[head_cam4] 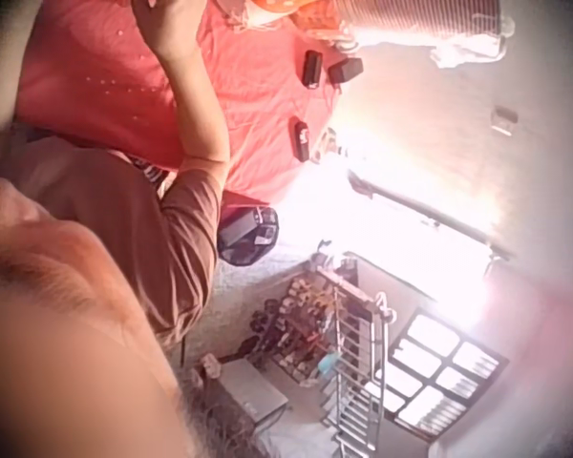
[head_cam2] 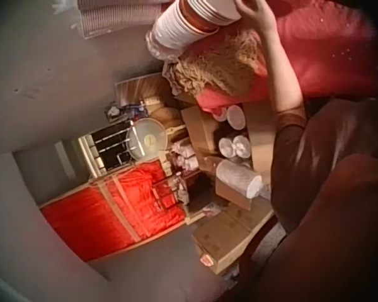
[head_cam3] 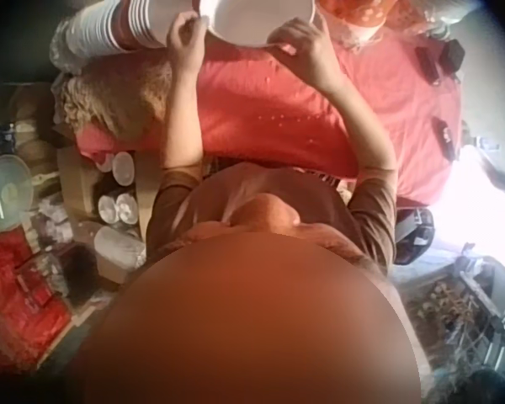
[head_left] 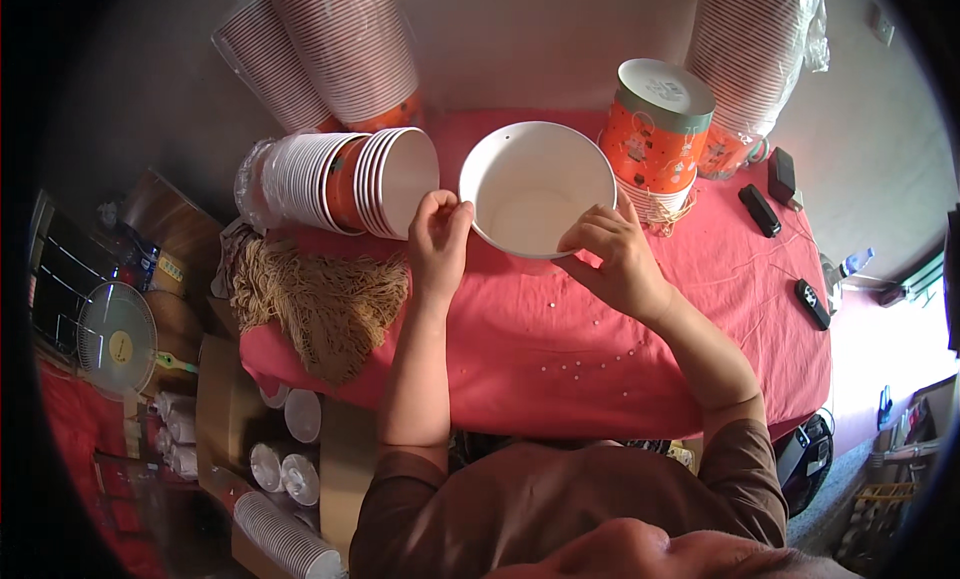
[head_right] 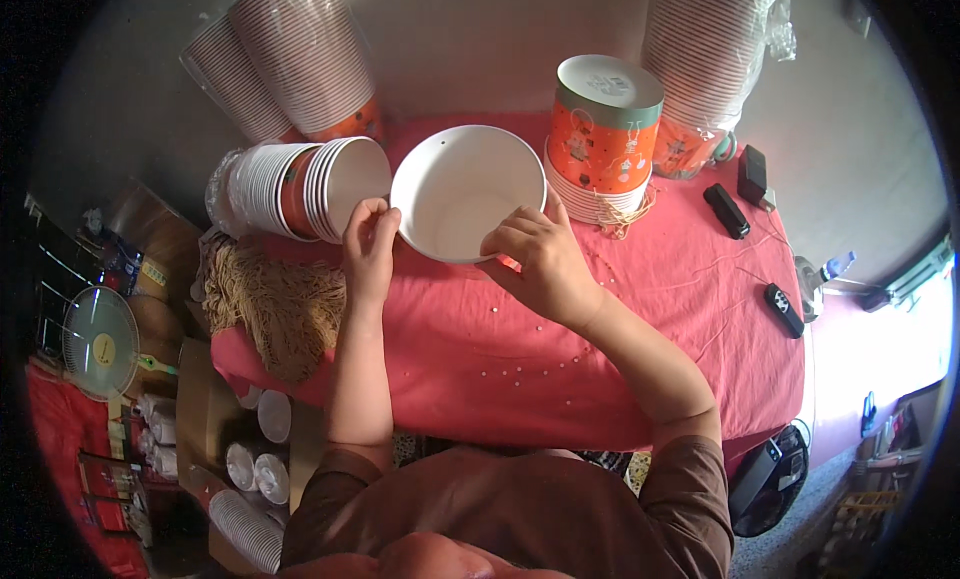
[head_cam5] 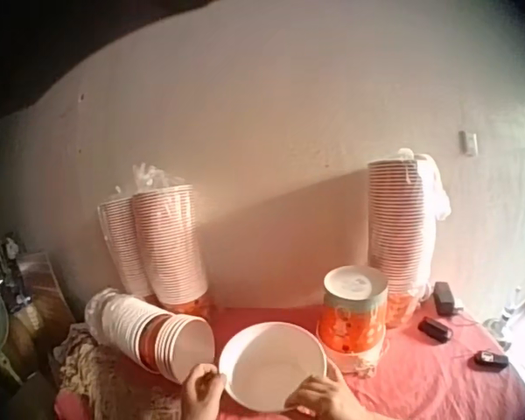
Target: Threading a thin rope handle through pre-drilled holes in a paper bucket.
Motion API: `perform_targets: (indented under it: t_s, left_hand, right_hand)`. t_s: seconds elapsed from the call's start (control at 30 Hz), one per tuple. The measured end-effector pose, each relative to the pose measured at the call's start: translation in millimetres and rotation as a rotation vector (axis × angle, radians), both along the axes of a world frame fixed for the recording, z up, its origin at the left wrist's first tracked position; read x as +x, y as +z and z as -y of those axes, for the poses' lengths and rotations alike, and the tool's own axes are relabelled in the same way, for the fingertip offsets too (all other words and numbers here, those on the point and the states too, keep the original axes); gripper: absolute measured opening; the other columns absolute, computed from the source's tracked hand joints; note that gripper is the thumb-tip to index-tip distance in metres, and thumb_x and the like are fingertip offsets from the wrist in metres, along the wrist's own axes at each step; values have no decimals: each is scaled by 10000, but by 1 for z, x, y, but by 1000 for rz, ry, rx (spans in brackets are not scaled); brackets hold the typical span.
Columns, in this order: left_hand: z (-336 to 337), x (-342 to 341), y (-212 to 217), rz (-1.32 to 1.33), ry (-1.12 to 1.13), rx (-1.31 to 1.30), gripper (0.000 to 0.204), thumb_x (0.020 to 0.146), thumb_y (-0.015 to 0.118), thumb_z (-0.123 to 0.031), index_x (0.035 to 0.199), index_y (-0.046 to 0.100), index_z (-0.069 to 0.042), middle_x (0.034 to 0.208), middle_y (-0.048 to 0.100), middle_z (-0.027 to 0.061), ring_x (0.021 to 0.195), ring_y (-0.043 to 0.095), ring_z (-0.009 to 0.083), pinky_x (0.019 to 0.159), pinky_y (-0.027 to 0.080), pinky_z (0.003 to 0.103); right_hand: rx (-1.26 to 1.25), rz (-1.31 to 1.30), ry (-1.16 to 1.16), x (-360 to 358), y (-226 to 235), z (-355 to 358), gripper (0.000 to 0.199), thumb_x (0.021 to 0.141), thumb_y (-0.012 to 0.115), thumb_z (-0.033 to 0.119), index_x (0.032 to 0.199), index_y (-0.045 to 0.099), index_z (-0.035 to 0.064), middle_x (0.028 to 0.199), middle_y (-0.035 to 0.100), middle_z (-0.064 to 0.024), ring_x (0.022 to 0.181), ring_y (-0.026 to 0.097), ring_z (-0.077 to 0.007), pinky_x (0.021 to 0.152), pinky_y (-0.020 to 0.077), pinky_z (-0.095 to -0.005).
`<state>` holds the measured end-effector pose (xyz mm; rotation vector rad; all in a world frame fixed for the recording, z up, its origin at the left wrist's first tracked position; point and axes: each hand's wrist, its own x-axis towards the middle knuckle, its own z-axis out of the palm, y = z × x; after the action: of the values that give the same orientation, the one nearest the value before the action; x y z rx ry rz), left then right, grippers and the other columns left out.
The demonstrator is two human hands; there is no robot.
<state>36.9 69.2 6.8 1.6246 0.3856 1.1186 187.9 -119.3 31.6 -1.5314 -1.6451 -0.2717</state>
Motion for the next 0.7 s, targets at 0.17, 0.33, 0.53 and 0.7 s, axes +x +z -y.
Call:
perform_targets:
  t_s: [0.17, 0.33, 0.53, 0.7]
  left_hand:
    - [11, 9, -5, -46, -21, 240, 509, 880, 655, -82, 1345, 465, -2, 1194, 620, 139, 965, 614, 162, 789, 499, 270]
    - [11, 8, -4, -177, 77, 307, 444, 813, 590, -24, 1256, 593, 9, 1007, 668, 102, 829, 609, 139, 718, 494, 279]
    - [9, 5, -6, -213, 130, 264, 379, 804, 574, -13, 1171, 669, 4, 821, 667, 56, 679, 574, 96, 622, 468, 256]
    - [11, 12, -9, 5, 27, 247, 304, 952, 601, -42, 1252, 615, 7, 944, 676, 36, 726, 579, 73, 659, 461, 221]
  right_hand:
    - [-97, -21, -57, -5, -4, 7, 129, 774, 768, 138, 828, 652, 121, 814, 654, 4, 914, 641, -196, 1093, 319, -551]
    - [-161, 59, -75, -2, 0, 16, 121, 787, 755, 109, 838, 646, 125, 853, 647, 14, 929, 633, -186, 1082, 323, -541]
    - [-176, 334, -69, -2, 17, 25, 99, 797, 725, 139, 836, 635, 124, 822, 631, 8, 951, 638, -176, 1115, 303, -612]
    - [-203, 40, 143, -1, 7, 23, 116, 789, 733, 82, 848, 633, 71, 798, 629, -51, 777, 655, -267, 833, 527, -429]
